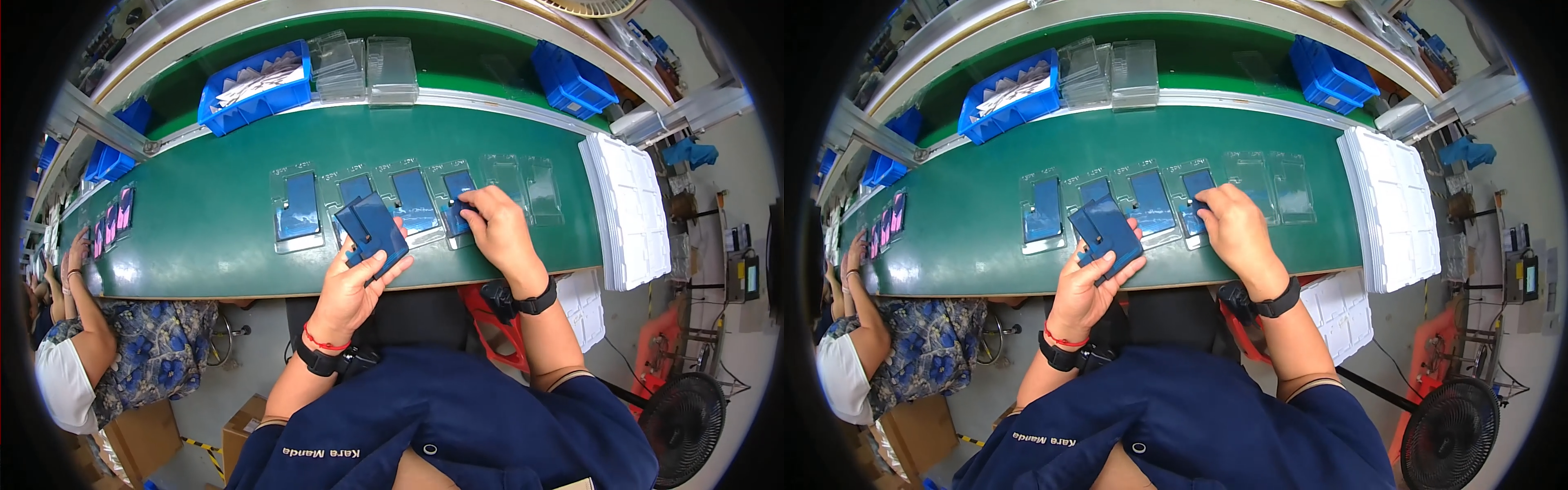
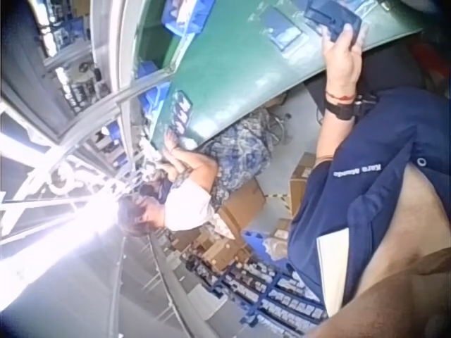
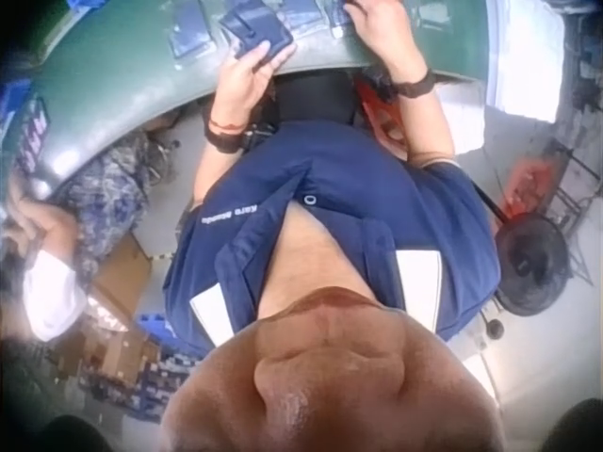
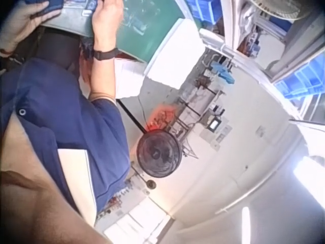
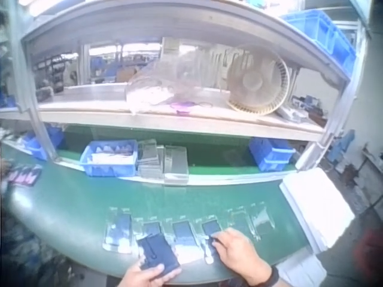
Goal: The worker picks up clear plastic trays, places blue electronic components into them, and then adds white triangular components on top of the blue parts.
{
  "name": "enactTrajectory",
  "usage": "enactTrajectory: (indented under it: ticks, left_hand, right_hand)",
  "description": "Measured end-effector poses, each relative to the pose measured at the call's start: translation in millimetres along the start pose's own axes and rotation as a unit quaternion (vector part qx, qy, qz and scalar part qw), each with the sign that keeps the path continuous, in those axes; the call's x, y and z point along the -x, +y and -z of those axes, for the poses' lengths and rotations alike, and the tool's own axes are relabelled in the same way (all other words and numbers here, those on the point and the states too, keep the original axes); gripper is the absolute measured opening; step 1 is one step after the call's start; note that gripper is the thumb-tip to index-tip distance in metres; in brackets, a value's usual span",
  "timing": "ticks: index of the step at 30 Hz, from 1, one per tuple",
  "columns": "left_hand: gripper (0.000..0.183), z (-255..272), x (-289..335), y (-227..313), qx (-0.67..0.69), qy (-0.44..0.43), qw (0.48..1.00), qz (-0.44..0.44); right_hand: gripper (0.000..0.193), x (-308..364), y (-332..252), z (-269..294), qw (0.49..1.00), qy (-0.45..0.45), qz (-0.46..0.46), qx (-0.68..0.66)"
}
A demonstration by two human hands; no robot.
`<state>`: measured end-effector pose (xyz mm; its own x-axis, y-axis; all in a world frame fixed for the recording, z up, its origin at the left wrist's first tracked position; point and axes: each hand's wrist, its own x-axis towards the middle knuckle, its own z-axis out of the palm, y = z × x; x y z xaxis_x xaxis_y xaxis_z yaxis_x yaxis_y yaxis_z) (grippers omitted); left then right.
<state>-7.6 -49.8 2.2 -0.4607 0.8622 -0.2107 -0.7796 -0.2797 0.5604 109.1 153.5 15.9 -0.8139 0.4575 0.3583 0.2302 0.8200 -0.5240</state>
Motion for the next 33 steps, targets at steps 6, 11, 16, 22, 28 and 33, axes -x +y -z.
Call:
enactTrajectory:
  ticks: [6, 11, 16, 22, 28, 33]
  left_hand:
    - [0.043, 1, 0, -1, -0.017, -0.007, 1.000, -0.008]
    - [0.043, -1, 2, -1, -0.020, -0.005, 1.000, -0.008]
    - [0.042, 0, 1, -1, -0.020, -0.009, 1.000, -0.005]
    - [0.044, 2, -3, -2, -0.045, -0.011, 0.999, -0.014]
    - [0.049, -12, -15, -14, -0.125, -0.047, 0.991, 0.003]
    - [0.048, -18, -22, -22, -0.168, -0.040, 0.985, -0.016]
  right_hand:
    - [0.025, -1, -5, 0, 0.999, -0.046, 0.008, 0.020]
    - [0.027, -4, -6, 0, 0.996, -0.085, -0.023, 0.002]
    - [0.029, -7, -1, -2, 0.994, -0.112, -0.006, -0.009]
    - [0.027, -4, -15, 8, 0.986, -0.037, -0.145, -0.075]
    - [0.015, 10, -24, -6, 0.868, -0.126, -0.207, -0.433]
    - [0.011, 5, 3, 29, 0.868, -0.055, -0.277, -0.409]
